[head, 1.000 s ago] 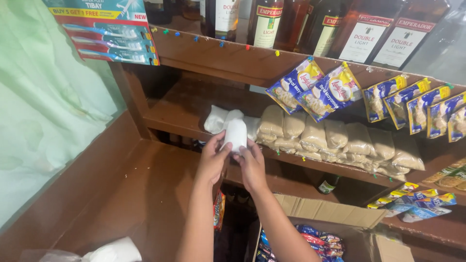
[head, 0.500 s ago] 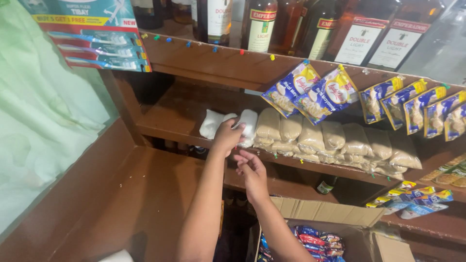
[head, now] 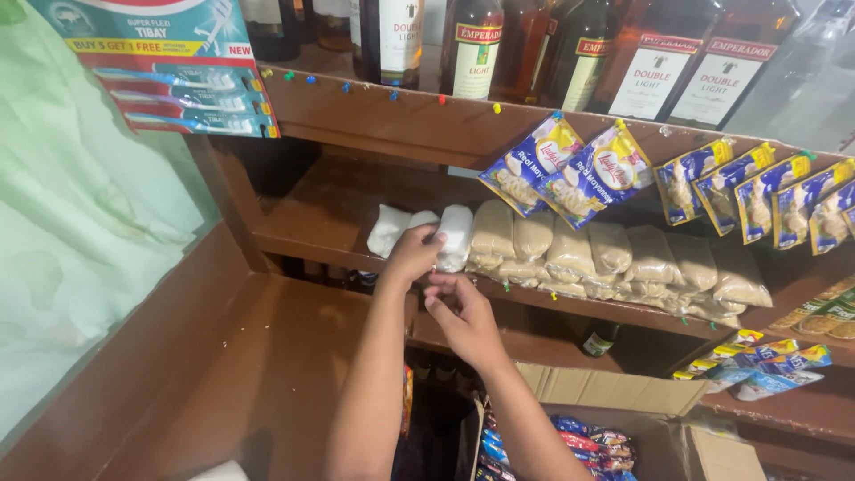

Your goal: The person takes canned goods and packaged items from a cardboard box and places them onto wooden shelves. They arrange cans in rows and place white plastic-wrapped packages on a lower shelf.

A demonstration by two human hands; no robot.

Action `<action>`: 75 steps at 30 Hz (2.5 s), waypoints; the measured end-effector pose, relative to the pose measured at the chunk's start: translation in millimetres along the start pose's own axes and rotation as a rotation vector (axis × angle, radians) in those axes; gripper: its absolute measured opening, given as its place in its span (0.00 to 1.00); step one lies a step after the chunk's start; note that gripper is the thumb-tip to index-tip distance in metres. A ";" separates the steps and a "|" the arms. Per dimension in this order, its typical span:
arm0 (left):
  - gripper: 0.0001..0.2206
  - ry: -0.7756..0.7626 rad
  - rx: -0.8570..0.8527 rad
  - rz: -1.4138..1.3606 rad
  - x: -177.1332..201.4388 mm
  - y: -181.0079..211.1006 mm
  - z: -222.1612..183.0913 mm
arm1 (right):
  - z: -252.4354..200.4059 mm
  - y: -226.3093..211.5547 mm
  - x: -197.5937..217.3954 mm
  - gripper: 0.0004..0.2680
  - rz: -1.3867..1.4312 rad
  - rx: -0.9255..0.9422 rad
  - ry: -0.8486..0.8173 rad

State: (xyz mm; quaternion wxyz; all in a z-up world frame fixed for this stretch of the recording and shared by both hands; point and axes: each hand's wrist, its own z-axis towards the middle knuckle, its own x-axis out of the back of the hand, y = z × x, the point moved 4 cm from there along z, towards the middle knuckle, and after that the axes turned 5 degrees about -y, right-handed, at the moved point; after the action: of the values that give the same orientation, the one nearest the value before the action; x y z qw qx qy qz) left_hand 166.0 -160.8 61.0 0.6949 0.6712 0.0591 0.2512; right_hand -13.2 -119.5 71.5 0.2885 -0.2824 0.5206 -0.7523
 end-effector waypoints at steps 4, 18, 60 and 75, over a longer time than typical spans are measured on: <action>0.21 0.003 0.073 0.047 -1.0 -8.3 -3.4 | 0.6 6.6 -1.5 0.12 -0.022 0.051 -0.012; 0.16 0.388 -0.211 0.010 -8.8 -3.4 -31.2 | -13.2 10.3 13.8 0.19 0.081 -0.031 -0.039; 0.14 0.683 0.722 0.522 105.9 18.7 -494.8 | -179.0 3.4 -242.0 0.37 -0.221 0.021 -1.008; 0.04 0.686 -0.390 0.309 45.8 33.2 -349.0 | -114.2 15.6 -83.7 0.36 0.592 -0.281 -0.906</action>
State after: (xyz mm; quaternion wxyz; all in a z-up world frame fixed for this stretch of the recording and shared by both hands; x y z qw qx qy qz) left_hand 50.4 173.1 72.5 0.7032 0.4056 0.1371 0.5676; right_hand -37.4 7.7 12.2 0.6419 -0.4552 0.4968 -0.3660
